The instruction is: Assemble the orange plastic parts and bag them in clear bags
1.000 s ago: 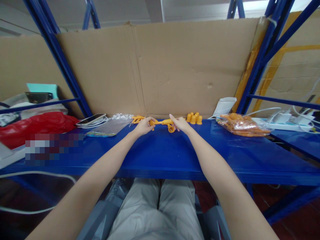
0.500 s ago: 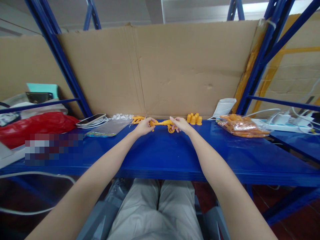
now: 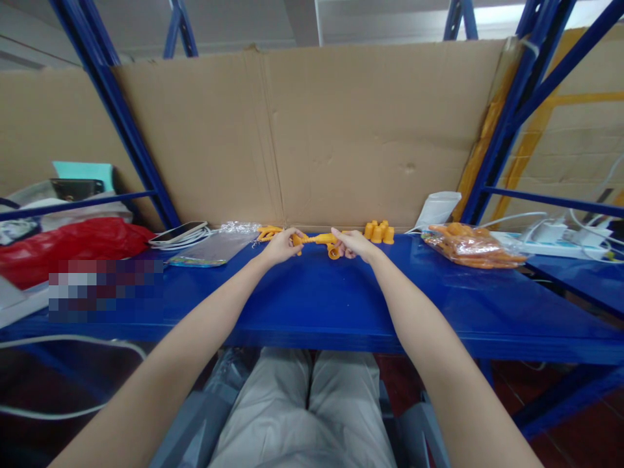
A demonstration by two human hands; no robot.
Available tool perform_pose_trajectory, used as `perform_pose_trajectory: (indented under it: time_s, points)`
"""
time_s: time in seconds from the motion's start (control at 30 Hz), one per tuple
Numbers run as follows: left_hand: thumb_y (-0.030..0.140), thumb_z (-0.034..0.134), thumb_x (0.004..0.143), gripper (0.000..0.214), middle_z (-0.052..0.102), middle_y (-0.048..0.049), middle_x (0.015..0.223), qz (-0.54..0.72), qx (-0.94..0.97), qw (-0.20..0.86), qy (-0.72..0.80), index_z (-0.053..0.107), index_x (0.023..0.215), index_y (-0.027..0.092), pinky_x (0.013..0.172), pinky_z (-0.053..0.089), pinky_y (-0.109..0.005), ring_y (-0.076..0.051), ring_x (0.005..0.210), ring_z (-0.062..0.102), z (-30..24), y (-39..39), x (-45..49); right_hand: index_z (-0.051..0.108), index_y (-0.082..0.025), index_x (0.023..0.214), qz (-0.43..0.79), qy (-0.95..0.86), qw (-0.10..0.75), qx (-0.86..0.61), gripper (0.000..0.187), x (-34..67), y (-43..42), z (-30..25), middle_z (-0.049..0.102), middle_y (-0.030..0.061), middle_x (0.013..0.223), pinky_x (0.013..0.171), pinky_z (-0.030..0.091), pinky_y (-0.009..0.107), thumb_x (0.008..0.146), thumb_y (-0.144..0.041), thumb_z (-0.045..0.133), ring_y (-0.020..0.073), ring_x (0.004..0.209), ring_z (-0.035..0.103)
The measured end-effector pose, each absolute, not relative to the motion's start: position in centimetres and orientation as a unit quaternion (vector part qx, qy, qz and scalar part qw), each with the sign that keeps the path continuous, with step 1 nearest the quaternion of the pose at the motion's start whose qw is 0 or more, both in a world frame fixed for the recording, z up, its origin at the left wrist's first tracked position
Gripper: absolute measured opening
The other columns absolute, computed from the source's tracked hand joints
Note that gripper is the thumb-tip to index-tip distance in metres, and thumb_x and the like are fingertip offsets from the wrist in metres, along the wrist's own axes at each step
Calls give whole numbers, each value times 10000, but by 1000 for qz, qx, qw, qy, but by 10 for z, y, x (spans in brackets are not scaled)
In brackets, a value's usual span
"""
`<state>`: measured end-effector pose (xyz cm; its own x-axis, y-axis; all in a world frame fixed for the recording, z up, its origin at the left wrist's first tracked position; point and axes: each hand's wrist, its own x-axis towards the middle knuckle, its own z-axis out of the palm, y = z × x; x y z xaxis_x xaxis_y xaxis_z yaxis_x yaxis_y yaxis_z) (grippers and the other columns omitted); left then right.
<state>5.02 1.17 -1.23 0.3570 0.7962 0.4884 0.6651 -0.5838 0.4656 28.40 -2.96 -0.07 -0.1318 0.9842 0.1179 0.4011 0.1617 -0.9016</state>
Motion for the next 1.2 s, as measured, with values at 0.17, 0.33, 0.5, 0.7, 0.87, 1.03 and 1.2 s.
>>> perform_pose_trajectory:
  time_s: [0.17,0.33,0.5,0.7,0.87,1.03,1.2]
  points:
    - [78,615,755,235,653,16,649,347,816,111,449,610,977,155,613,476,-216,-117,591,619,-11,9,51,568,-185,661,379,-651,374,-541,680,284,-32,1,572,63,519,389,297,233,736,-850,447,88,381,415]
    - [90,628,747,243,663,11,664,357,811,129,445,616,980,157,635,484,-228,-121,599,624,-14,12,50,564,-190,685,402,-649,357,-539,618,286,-34,3,569,47,533,401,280,237,778,-795,481,86,390,407]
    - [100,632,734,245,670,9,679,360,811,130,442,618,972,160,632,486,-226,-122,605,626,-16,15,50,532,-195,751,425,-625,382,-532,468,283,-38,6,588,43,583,420,289,245,853,-652,539,87,401,412]
    - [104,639,737,238,685,-5,705,356,820,118,433,626,969,152,654,495,-241,-131,630,638,-17,18,49,502,-189,827,432,-651,394,-483,425,285,-39,7,535,-26,586,415,260,186,758,-537,735,46,429,392]
    - [112,666,729,229,691,-6,716,374,824,122,409,629,949,164,660,500,-242,-135,654,645,-16,18,49,485,-194,668,412,-642,397,-511,557,286,-33,5,423,-16,498,369,185,195,717,-724,650,49,409,303]
    - [96,649,738,234,676,6,680,371,822,121,415,616,960,161,619,488,-225,-120,603,628,-14,16,49,536,-185,705,401,-642,407,-511,610,284,-32,4,425,-4,501,359,179,200,712,-794,579,48,400,291]
    - [84,639,748,225,650,19,635,364,817,125,430,608,962,150,591,477,-218,-110,553,606,-14,15,49,573,-192,930,379,-675,420,-473,566,284,-33,4,608,28,715,401,322,191,643,-638,771,65,464,455]
